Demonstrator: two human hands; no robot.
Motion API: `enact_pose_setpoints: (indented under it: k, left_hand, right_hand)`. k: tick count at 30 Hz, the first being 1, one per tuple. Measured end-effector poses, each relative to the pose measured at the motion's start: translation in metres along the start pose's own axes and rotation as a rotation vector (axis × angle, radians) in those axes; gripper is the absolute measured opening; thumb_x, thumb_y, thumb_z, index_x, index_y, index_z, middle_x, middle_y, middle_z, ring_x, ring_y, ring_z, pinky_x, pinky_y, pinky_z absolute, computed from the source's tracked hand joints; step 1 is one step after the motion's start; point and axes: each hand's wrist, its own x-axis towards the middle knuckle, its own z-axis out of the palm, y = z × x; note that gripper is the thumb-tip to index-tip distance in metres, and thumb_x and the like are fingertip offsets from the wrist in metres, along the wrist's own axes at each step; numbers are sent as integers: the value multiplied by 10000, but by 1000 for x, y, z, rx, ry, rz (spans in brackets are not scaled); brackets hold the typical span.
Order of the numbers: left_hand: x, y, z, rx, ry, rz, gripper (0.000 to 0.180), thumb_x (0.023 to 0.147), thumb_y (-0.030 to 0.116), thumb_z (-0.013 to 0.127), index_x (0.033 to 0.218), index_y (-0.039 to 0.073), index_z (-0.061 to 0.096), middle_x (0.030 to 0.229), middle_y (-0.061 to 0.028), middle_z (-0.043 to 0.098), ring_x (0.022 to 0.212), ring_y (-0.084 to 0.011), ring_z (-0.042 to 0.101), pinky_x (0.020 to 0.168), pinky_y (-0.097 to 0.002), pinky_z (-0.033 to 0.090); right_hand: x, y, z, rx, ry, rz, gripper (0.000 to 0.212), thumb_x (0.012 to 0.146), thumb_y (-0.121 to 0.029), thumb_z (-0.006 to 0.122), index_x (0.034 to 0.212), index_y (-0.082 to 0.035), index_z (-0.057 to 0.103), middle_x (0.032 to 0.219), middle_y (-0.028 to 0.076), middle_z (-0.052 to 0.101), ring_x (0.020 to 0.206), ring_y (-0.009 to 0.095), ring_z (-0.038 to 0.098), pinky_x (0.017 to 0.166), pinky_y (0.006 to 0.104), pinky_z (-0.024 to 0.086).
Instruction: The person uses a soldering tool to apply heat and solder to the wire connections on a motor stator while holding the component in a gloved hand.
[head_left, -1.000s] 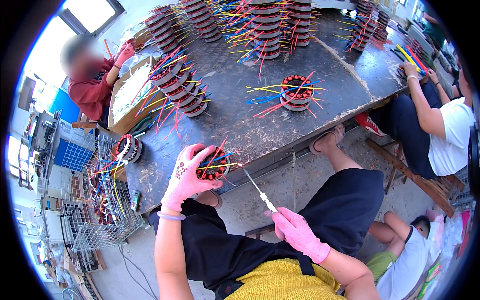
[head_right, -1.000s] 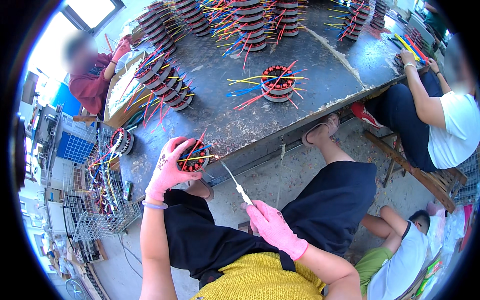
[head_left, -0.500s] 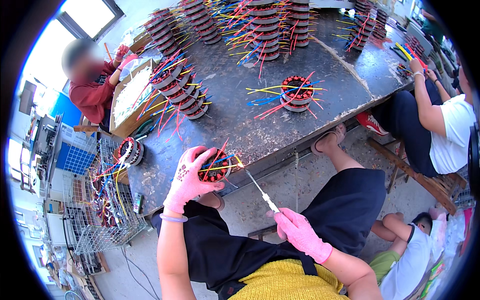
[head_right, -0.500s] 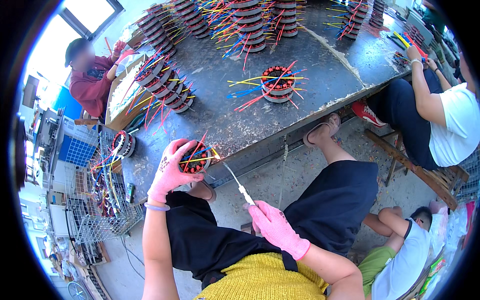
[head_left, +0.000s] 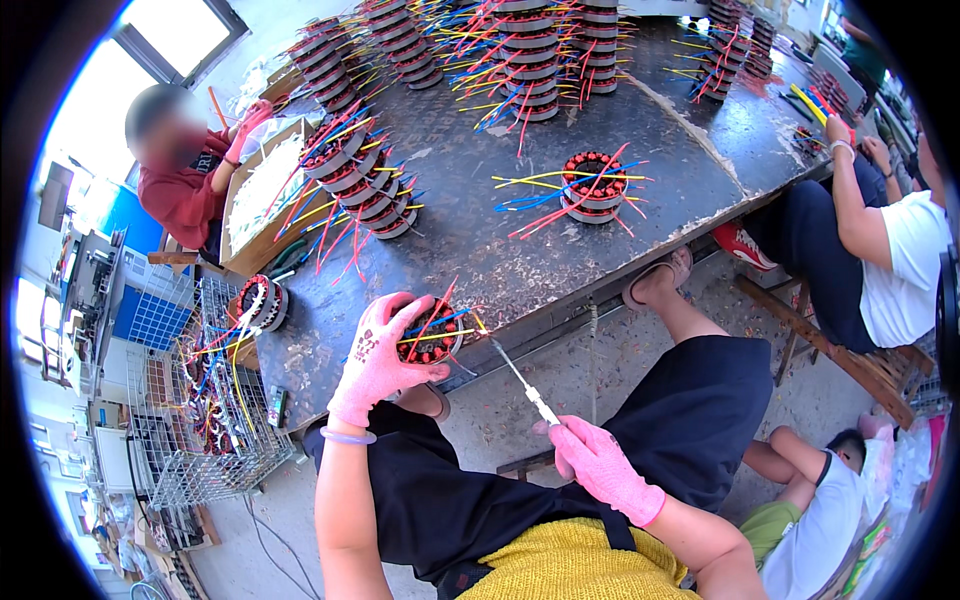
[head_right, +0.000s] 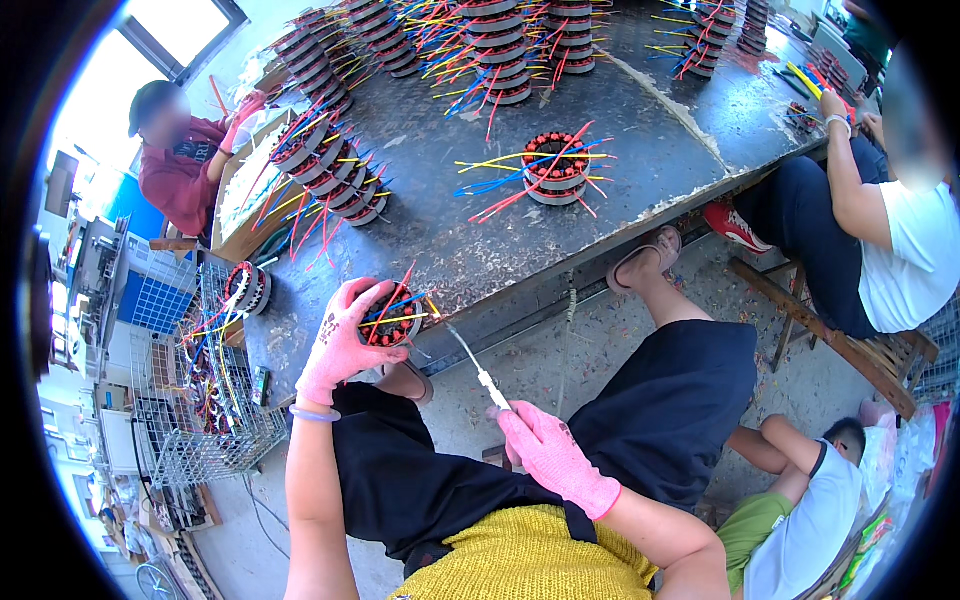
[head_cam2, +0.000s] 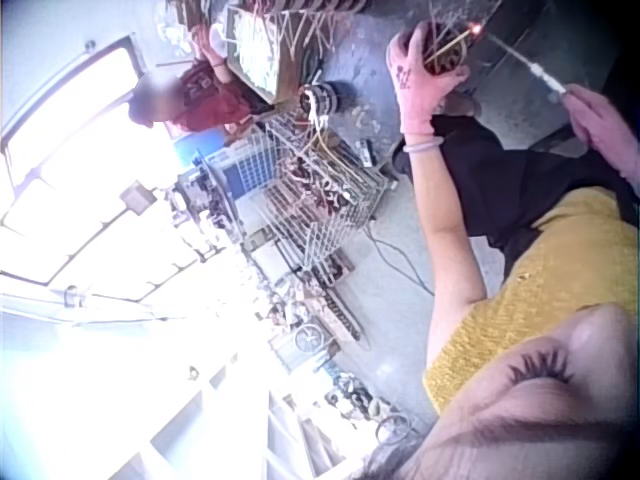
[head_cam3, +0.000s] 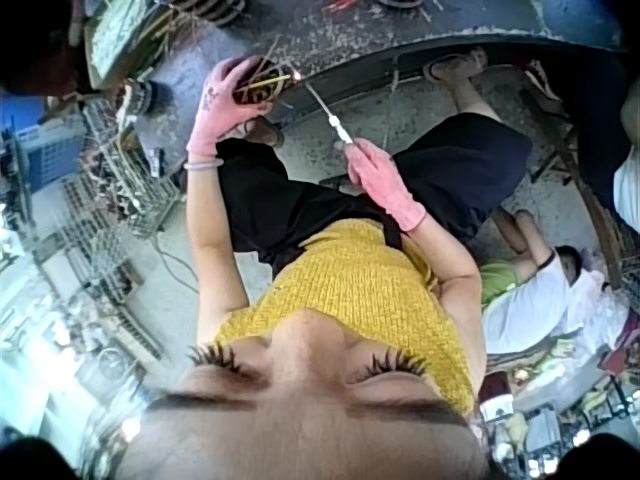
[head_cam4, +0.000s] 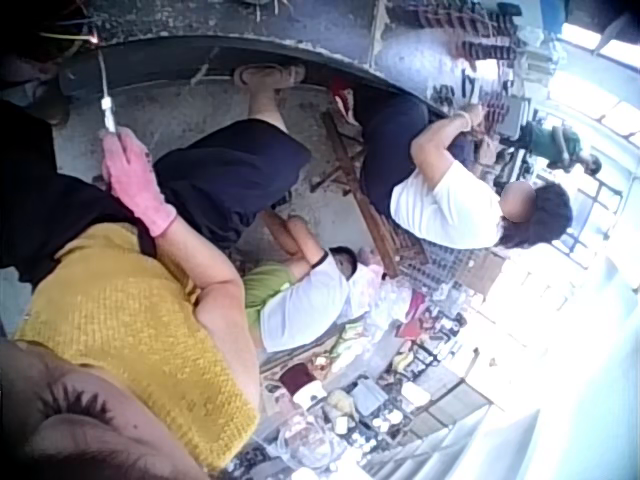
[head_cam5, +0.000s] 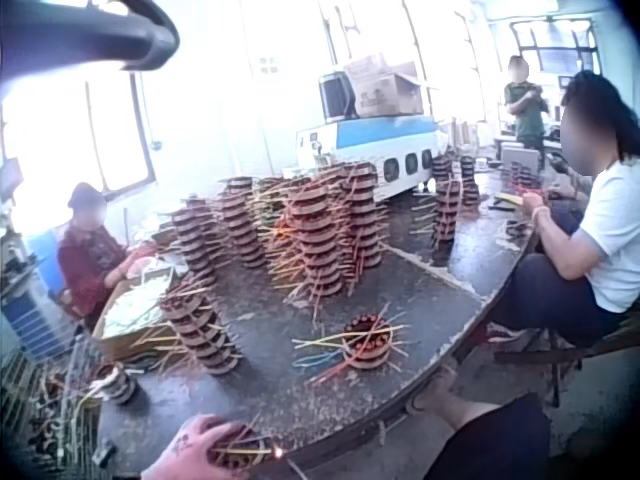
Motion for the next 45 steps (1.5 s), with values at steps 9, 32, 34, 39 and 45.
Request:
enact_pose_setpoints:
  k: [9, 32, 34, 39, 45]
  left_hand:
    - [0, -1, 1, 4, 2, -1, 871, 520, 254, 879, 1316, 66, 578, 1281, -153, 535, 1217, -356, 514, 1060, -431, 403]
    - [1, -7, -1, 13, -58, 68, 872, 546, 230, 882, 1351, 129, 563, 1391, -152, 481, 1309, -383, 423, 1135, -485, 311]
    - [-1, -8, 1, 28, -42, 60, 895, 528, 227, 888, 1356, 137, 561, 1387, -156, 480, 1303, -386, 424, 1133, -485, 314]
    - [-1, -4, 2, -15, -18, 39, 918, 501, 218, 894, 1355, 150, 563, 1370, -161, 487, 1299, -393, 424, 1122, -485, 330]
    - [0, -5, 0, 1, -32, 38, 905, 507, 227, 894, 1350, 168, 568, 1351, -151, 492, 1286, -404, 422, 1109, -489, 346]
  right_hand:
    - [0, -1, 2, 27, 2, -8, 342, 1036, -269, 462, 1200, -10, 615, 650, -6, 510, 583, 63, 457, 560, 247, 376]
    - [2, 9, 0, 69, 4, 16, 338, 1037, -252, 476, 1218, 2, 606, 689, -30, 489, 613, 51, 447, 581, 241, 395]
    - [0, 4, 3, 108, -6, 30, 332, 1038, -243, 477, 1226, -1, 604, 689, -33, 484, 616, 47, 446, 579, 236, 391]
    - [-1, 1, 2, 116, -17, 33, 325, 1039, -235, 477, 1229, -5, 606, 692, -37, 483, 621, 41, 443, 574, 228, 382]
    - [-2, -3, 4, 110, -6, 44, 320, 1042, -229, 473, 1221, -4, 613, 683, -44, 462, 611, 39, 434, 566, 225, 374]
